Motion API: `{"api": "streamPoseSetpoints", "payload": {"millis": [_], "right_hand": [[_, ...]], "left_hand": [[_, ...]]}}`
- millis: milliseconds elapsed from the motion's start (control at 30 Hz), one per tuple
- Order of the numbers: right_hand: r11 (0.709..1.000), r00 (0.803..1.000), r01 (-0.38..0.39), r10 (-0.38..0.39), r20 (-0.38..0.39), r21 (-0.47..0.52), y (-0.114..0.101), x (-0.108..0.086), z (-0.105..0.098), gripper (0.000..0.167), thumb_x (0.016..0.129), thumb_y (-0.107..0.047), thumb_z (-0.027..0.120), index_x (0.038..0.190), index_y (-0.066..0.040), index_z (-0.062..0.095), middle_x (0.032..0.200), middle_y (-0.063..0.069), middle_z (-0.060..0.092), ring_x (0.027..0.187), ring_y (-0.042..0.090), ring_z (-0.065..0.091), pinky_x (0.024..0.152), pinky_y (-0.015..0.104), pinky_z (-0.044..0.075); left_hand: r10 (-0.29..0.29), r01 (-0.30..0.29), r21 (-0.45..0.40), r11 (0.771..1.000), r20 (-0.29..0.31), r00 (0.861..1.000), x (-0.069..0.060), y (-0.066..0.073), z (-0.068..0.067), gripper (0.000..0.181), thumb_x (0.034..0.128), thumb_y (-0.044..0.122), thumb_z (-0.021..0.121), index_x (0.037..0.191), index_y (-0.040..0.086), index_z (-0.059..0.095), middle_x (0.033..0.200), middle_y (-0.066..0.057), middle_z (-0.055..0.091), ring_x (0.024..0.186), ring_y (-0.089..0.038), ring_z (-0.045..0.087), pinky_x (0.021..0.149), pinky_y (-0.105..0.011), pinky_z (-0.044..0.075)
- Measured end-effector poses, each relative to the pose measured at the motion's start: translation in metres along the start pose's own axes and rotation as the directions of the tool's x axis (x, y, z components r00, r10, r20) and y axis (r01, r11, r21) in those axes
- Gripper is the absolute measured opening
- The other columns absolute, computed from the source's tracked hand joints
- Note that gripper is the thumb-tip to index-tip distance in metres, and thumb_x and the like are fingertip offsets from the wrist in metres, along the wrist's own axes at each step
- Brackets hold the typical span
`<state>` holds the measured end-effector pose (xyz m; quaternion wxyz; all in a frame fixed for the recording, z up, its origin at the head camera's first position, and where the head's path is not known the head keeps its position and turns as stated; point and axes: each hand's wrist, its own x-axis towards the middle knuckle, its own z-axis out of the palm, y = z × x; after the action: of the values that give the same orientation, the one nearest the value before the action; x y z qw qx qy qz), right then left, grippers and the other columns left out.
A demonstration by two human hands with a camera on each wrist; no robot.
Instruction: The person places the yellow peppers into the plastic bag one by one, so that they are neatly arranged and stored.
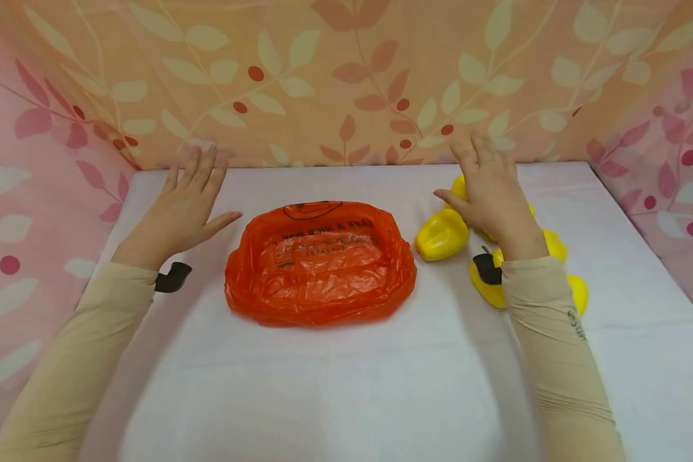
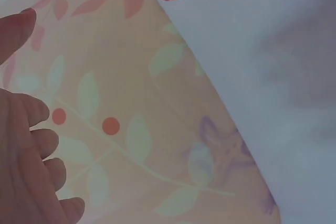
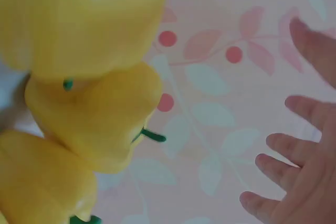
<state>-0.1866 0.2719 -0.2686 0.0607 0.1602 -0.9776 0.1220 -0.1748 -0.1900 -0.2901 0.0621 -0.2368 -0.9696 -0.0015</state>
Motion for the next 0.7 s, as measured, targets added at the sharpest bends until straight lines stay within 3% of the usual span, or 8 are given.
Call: {"api": "streamPoseSetpoints", "payload": {"millis": [167,333,533,700], "right_hand": [[0.987,0.988,-0.090,0.104,-0.112,0.130,-0.006,-0.019,0.002,0.071,0.093,-0.032,0.058,0.147,0.001,0.027,0.153,0.023,0.018,0.138,0.045,0.017,0.111,0.057,0.011],[0.936,0.951,-0.194,0.253,-0.180,0.295,-0.012,-0.040,0.007,0.061,0.095,-0.030,0.055,0.141,0.005,0.037,0.143,0.026,0.036,0.132,0.043,0.030,0.111,0.054,0.019],[0.871,0.910,-0.284,0.376,-0.172,0.401,-0.012,-0.055,0.019,0.058,0.096,-0.034,0.053,0.137,0.006,0.044,0.134,0.028,0.046,0.120,0.045,0.043,0.100,0.057,0.035],[0.842,0.909,-0.297,0.394,-0.138,0.450,-0.012,-0.057,0.033,0.051,0.094,-0.025,0.057,0.130,0.010,0.049,0.126,0.029,0.052,0.116,0.042,0.049,0.097,0.054,0.040]], "left_hand": [[-0.075,0.075,-0.003,0.997,-0.019,0.997,-0.020,0.008,0.007,0.083,0.0953,0.044,0.049,0.149,-0.004,0.008,0.155,-0.023,0.003,0.142,-0.038,-0.003,0.112,-0.057,-0.002],[-0.122,0.120,-0.069,0.990,-0.021,0.992,-0.049,0.019,0.018,0.079,0.0951,0.036,0.051,0.147,-0.010,0.013,0.154,-0.027,0.005,0.141,-0.040,-0.001,0.111,-0.059,0.004],[-0.127,0.130,-0.161,0.978,0.028,0.992,-0.073,0.033,0.036,0.076,0.0955,0.031,0.052,0.146,-0.012,0.013,0.153,-0.029,0.009,0.140,-0.043,0.006,0.110,-0.060,0.008],[-0.118,0.120,-0.211,0.970,0.024,0.993,-0.081,0.045,0.050,0.075,0.0946,0.030,0.053,0.144,-0.013,0.017,0.151,-0.029,0.015,0.140,-0.043,0.011,0.109,-0.060,0.012]]}}
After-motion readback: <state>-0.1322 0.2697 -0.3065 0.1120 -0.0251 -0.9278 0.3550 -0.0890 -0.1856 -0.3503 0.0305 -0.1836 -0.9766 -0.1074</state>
